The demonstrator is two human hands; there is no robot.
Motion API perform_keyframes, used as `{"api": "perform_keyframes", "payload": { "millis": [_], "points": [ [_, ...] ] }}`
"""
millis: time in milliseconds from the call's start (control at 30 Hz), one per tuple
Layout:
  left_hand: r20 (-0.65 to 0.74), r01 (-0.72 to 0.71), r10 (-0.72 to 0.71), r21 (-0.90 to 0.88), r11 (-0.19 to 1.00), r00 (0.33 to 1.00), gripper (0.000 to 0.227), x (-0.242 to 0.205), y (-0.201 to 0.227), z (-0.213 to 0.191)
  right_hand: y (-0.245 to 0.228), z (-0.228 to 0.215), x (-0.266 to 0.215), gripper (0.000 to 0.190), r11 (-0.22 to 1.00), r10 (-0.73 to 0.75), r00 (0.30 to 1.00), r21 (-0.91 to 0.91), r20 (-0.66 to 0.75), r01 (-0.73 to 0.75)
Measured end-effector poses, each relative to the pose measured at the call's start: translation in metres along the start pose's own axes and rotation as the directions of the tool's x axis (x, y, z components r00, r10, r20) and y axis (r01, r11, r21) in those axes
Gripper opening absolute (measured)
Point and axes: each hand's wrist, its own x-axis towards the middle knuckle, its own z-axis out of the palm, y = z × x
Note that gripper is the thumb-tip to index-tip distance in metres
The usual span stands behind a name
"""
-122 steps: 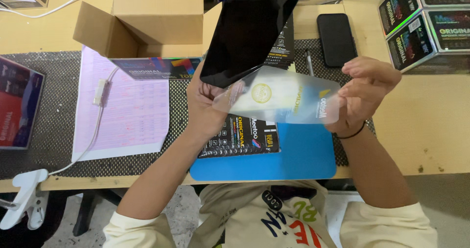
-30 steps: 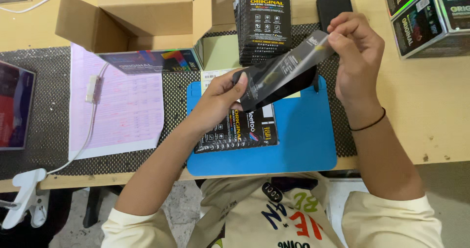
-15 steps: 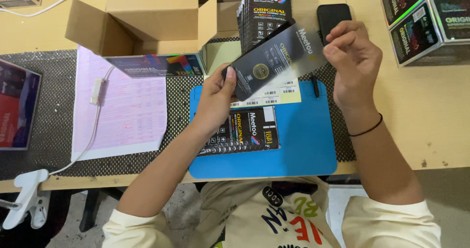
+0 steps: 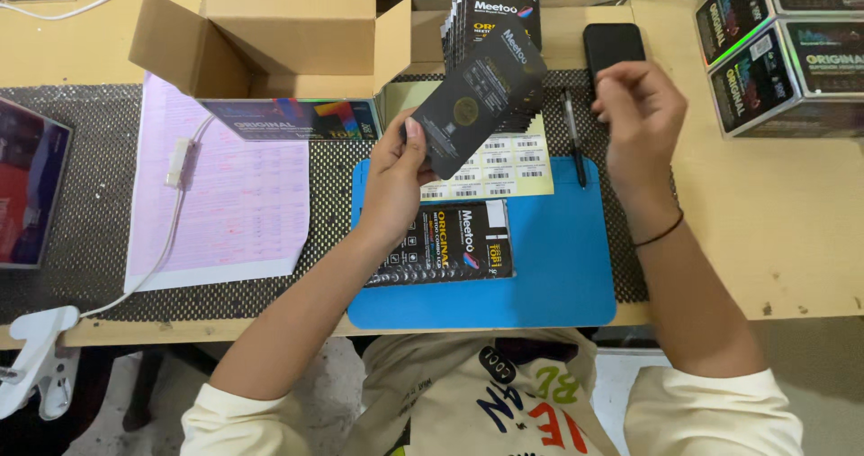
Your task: The person opens a box of Meetoo screen protectors and removes several units. They unwrap a screen protector, apply a barcode sticker to the packaging, and write on the sticker with a pen. The person then re-wraps the screen protector and places it back into the box.
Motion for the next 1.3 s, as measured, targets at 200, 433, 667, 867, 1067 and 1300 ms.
{"api": "perform_keyframes", "payload": {
  "millis": [200, 433, 667, 867, 1067, 1300],
  "points": [
    [0.074, -0.187, 0.188, -0.028, 0.982, 0.979, 0.041, -0.003, -0.011, 0.007, -0.022, 0.036, -0.037, 0.042, 0.930, -0.332, 0.699, 0.094, 0.633, 0.356],
    [0.116, -0.224, 0.229, -0.057, 0.973, 0.966, 0.042, -0.005, -0.014, 0.011, -0.028, 0.043, -0.040, 0.049, 0.908, -0.267, 0.582, -0.001, 0.768, 0.418],
    [0.170, -0.280, 0.275, 0.001, 0.960, 0.946, 0.042, -0.006, -0.016, 0.008, -0.010, 0.029, -0.026, 0.058, 0.934, -0.158, 0.772, -0.162, 0.616, 0.320],
    [0.171, -0.224, 0.205, 0.096, 0.970, 0.964, 0.046, -0.008, -0.011, 0.010, -0.002, 0.008, -0.006, 0.066, 0.939, -0.033, 0.871, -0.283, 0.491, 0.196],
    [0.118, -0.101, 0.089, 0.098, 0.990, 0.989, 0.055, -0.008, -0.009, 0.008, -0.002, -0.011, 0.007, 0.072, 0.861, -0.054, 0.895, -0.434, 0.443, 0.266],
    [0.161, -0.059, 0.124, -0.360, 0.931, 0.979, 0.035, 0.003, -0.023, -0.006, -0.001, -0.012, 0.013, 0.055, 0.668, -0.534, 0.730, -0.317, 0.426, 0.673]
  ]
}}
